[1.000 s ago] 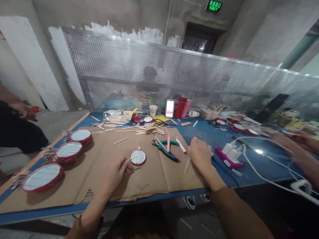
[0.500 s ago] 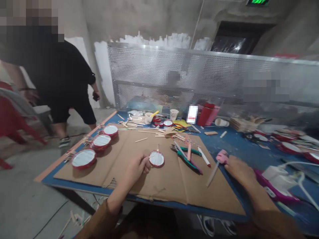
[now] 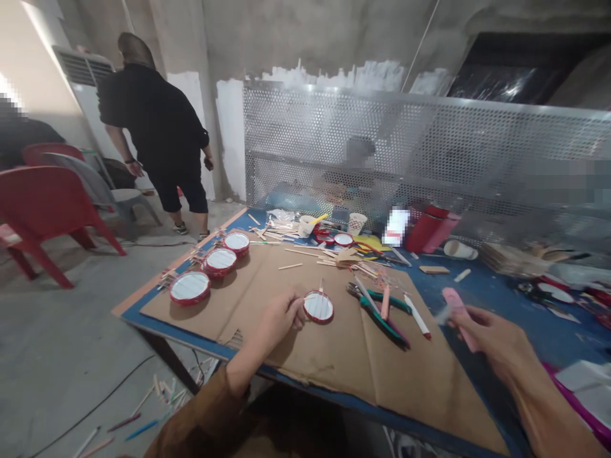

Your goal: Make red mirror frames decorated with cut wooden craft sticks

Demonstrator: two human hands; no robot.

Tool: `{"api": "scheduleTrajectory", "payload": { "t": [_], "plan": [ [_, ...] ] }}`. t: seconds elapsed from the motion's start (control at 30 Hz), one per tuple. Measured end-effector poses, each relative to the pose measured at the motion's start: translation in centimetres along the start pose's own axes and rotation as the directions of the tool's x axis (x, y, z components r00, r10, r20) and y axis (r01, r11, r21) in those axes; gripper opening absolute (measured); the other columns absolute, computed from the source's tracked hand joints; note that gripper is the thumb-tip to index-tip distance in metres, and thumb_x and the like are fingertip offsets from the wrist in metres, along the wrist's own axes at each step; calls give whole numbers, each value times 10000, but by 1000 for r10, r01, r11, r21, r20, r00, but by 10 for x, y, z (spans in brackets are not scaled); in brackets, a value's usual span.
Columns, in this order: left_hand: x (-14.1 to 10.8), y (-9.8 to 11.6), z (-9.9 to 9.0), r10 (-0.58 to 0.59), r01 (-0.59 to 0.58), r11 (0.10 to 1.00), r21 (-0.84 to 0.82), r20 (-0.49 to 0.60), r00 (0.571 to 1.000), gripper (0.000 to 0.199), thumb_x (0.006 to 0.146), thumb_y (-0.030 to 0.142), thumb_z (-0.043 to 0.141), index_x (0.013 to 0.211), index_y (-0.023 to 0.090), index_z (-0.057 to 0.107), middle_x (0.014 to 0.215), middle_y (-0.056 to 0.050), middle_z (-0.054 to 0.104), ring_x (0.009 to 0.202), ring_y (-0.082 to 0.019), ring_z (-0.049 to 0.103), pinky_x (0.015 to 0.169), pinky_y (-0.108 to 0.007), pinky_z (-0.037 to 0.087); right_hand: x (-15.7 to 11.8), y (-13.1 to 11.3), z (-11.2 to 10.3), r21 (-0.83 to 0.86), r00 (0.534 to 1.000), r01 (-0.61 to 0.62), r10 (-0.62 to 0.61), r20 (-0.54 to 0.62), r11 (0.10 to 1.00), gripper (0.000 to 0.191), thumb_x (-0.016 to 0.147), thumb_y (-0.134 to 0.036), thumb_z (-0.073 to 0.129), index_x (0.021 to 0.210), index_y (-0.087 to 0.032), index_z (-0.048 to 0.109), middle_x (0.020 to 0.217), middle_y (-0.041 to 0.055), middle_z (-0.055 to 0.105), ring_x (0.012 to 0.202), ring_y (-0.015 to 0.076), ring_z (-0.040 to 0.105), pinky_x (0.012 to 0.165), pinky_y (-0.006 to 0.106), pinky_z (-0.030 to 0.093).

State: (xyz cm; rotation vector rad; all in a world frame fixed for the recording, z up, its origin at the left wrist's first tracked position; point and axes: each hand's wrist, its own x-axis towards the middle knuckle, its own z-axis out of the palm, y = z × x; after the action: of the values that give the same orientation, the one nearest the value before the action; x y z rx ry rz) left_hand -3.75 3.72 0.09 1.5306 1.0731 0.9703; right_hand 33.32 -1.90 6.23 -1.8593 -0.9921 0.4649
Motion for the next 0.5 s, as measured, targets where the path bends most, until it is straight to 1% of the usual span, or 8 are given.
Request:
{"api": "scheduleTrajectory", "payload": {
  "t": [0.03, 0.07, 0.17, 0.23, 0.3, 0.33, 0.43, 0.5],
  "plan": [
    [0, 0, 0, -9, 9, 1000, -1, -4, 1000, 256, 839, 362, 415, 675, 179, 487, 544, 5, 581, 445, -97, 544, 466, -207, 450, -5, -9, 6, 154, 994, -105, 106, 3, 982, 206, 592, -345, 729, 707, -198, 642, 634, 70, 630, 555, 195, 554, 553, 327, 410],
    [0, 0, 1, -15, 14, 1000, -6, -7, 1000, 251, 840, 359, 413, 681, 179, 487, 537, 9, 574, 440, -96, 541, 461, -205, 448, -11, -17, 12, 280, 986, -164, 157, 48, 946, 232, 566, -339, 752, 717, -195, 652, 664, 64, 646, 535, 167, 537, 527, 302, 408],
    [0, 0, 2, -19, 18, 999, -36, -18, 1000, 249, 845, 362, 414, 692, 178, 483, 527, 18, 560, 433, -91, 536, 452, -198, 445, -31, -36, 35, 415, 954, -236, 127, 273, 879, 337, 548, -412, 793, 757, -170, 684, 746, 74, 672, 542, 138, 535, 460, 249, 402],
    [-1, 0, 2, -21, 19, 998, -53, -25, 999, 247, 847, 366, 416, 699, 178, 478, 540, 20, 562, 433, -88, 537, 447, -194, 443, -47, -44, 52, 447, 920, -253, 70, 385, 858, 398, 511, -444, 818, 755, -164, 677, 684, 50, 648, 494, 109, 499, 400, 209, 357],
    [0, -1, 2, -17, 16, 998, -53, -30, 999, 249, 850, 368, 414, 699, 179, 474, 550, 19, 565, 431, -86, 536, 443, -192, 440, -65, -48, 71, 453, 834, -307, 7, 551, 837, 463, 559, -472, 802, 894, -181, 671, 705, 44, 658, 485, 102, 499, 390, 190, 342],
    [0, -2, 2, -9, 7, 999, -46, -33, 999, 252, 853, 366, 411, 696, 180, 472, 546, 19, 564, 430, -86, 536, 444, -191, 438, -75, -49, 81, 468, 816, -317, -15, 578, 825, 498, 559, -486, 801, 928, -181, 664, 678, 40, 652, 466, 102, 493, 376, 186, 328],
    [1, -5, 2, 19, -20, 1000, -24, -36, 999, 256, 861, 359, 400, 686, 184, 466, 516, 21, 551, 431, -94, 539, 455, -195, 436, -102, -46, 108, 506, 814, -344, -18, 581, 791, 550, 518, -501, 822, 915, -157, 659, 685, 58, 662, 491, 132, 544, 402, 212, 383],
    [1, -7, 3, 31, -32, 999, -16, -47, 998, 251, 864, 358, 398, 692, 187, 464, 507, 22, 548, 435, -101, 543, 459, -201, 435, -116, -43, 121, 506, 809, -368, 1, 588, 780, 545, 523, -479, 826, 935, -165, 654, 753, 69, 682, 551, 158, 593, 425, 217, 411]
  ]
}}
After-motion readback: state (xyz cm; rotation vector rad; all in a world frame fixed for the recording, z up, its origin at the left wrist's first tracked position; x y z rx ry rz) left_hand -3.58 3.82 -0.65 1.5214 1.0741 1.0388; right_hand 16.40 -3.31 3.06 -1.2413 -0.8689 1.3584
